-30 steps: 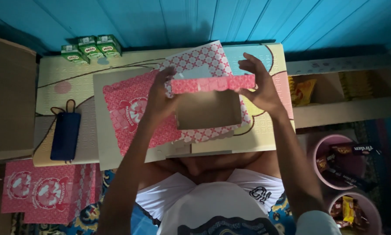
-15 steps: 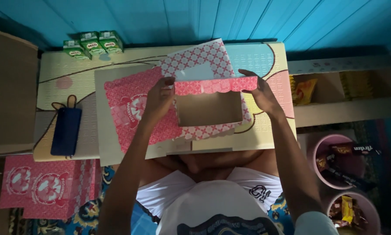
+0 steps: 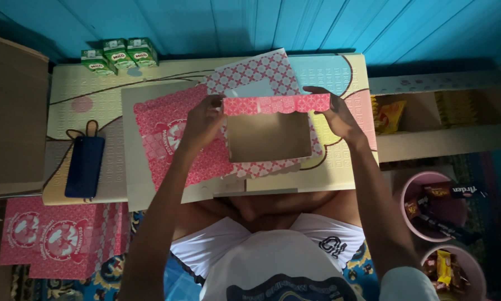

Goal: The person sits on the floor at a low table and folds flat printed cardboard bakery boxes into open boxes, pressing the flaps and base to shape them. They then pick up a yellow snack packet and place it inside one of the folded boxes.

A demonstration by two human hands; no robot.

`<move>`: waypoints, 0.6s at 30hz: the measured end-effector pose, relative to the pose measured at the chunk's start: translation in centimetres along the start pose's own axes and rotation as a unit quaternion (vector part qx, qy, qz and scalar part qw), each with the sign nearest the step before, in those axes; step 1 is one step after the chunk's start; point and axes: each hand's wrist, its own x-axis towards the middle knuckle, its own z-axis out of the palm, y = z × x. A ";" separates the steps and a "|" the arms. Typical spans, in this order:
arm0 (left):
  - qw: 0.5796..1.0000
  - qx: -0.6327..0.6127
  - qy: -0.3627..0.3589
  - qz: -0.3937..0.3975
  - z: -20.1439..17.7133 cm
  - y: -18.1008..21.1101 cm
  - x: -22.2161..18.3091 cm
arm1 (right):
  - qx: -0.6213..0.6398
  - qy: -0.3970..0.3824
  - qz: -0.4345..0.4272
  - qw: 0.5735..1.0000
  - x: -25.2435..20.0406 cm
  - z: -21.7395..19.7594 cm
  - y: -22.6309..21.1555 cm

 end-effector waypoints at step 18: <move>0.978 0.111 -0.074 0.159 -1.7 2.2 -3.0 | -0.080 -0.025 -0.125 0.989 -1.5 0.9 0.0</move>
